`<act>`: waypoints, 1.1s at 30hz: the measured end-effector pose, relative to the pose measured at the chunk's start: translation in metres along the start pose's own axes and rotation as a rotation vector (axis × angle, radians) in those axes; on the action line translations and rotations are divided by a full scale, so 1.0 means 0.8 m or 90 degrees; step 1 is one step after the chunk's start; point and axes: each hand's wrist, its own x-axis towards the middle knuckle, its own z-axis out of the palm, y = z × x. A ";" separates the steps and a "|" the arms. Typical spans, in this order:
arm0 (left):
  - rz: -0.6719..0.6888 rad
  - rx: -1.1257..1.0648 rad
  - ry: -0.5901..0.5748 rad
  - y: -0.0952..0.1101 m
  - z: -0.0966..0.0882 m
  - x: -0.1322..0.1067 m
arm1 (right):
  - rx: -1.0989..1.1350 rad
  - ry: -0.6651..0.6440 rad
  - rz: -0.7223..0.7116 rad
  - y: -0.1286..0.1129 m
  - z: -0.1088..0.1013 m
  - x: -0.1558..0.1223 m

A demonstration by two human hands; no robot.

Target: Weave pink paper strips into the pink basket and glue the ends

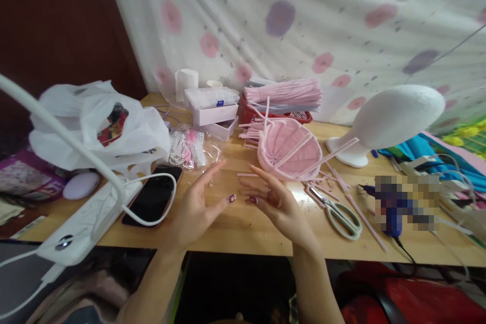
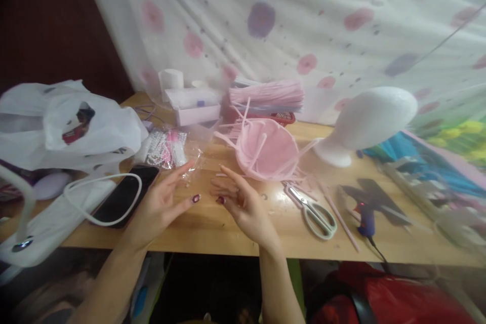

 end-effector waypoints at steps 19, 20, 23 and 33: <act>-0.006 0.216 -0.015 -0.027 0.013 0.016 | 0.040 -0.052 0.067 -0.001 -0.025 -0.018; 0.009 0.218 -0.005 -0.029 0.011 0.017 | 0.029 -0.051 0.073 0.000 -0.028 -0.019; 0.079 0.220 0.020 -0.032 0.005 0.023 | -0.054 -0.037 0.104 -0.004 -0.044 -0.031; 0.122 0.570 -0.052 -0.005 0.000 0.035 | -0.299 0.359 0.253 -0.043 -0.142 -0.059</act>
